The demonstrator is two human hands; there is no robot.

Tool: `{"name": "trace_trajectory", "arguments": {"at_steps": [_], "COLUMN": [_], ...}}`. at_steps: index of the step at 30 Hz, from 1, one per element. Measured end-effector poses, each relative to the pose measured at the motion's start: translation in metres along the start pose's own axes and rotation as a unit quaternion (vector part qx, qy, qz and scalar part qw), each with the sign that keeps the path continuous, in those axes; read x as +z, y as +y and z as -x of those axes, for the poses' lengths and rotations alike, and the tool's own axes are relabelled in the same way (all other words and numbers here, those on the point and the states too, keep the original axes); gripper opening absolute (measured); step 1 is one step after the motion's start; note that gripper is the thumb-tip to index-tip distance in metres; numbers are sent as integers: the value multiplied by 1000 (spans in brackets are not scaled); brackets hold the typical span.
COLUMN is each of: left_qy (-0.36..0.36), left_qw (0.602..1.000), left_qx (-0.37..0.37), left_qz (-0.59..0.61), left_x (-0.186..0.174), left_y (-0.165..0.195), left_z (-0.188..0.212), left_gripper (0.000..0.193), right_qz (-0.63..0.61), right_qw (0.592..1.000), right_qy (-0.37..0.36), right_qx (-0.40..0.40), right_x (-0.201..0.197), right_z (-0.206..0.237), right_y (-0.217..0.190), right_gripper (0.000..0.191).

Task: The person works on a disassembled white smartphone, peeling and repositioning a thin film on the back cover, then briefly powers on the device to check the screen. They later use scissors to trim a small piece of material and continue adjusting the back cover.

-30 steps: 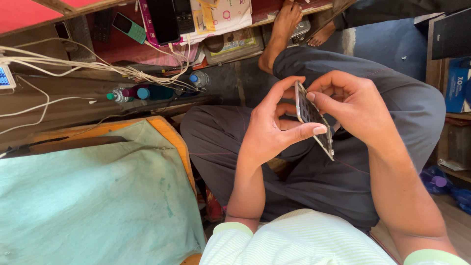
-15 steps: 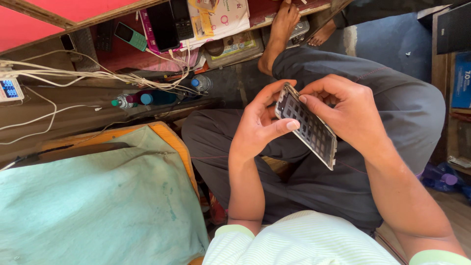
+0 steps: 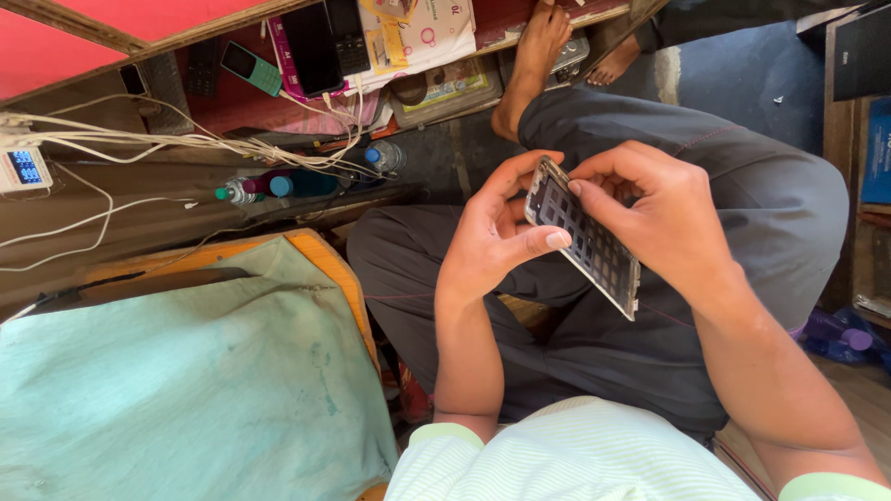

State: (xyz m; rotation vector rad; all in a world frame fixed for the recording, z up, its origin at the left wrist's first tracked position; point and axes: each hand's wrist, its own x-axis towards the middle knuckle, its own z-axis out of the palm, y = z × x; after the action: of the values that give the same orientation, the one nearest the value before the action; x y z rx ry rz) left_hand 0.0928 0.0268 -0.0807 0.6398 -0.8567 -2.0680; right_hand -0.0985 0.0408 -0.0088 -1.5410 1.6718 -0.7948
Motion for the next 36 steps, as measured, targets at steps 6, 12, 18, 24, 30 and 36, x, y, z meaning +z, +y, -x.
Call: {"name": "trace_trajectory", "arguments": {"at_steps": [6, 12, 18, 24, 30, 36], "left_qy": [-5, -19, -21, -12, -7, -1], "left_qw": [1000, 1000, 999, 997, 997, 996], "left_qx": [1, -1, -8, -6, -14, -18], "left_qz": [8, 23, -43, -75, -72, -92], "left_x": [3, 3, 5, 7, 8, 10], "left_y": [-1, 2, 7, 7, 6, 7], "left_z": [-2, -1, 0, 0, 1, 1], "left_gripper": [80, 83, 85, 87, 87, 89], "right_qz": [45, 32, 23, 28, 34, 30], "right_qw": [997, 999, 1000, 999, 999, 999], "right_qy": [20, 8, -7, -27, -25, -21], "right_qx": [-55, -12, -1, 15, 15, 9], "right_x": [3, 2, 1, -3, -3, -2], "right_z": [3, 1, 1, -1, -1, -1], "right_y": [-3, -3, -3, -1, -1, 0], "right_gripper": [14, 13, 13, 14, 12, 11]}}
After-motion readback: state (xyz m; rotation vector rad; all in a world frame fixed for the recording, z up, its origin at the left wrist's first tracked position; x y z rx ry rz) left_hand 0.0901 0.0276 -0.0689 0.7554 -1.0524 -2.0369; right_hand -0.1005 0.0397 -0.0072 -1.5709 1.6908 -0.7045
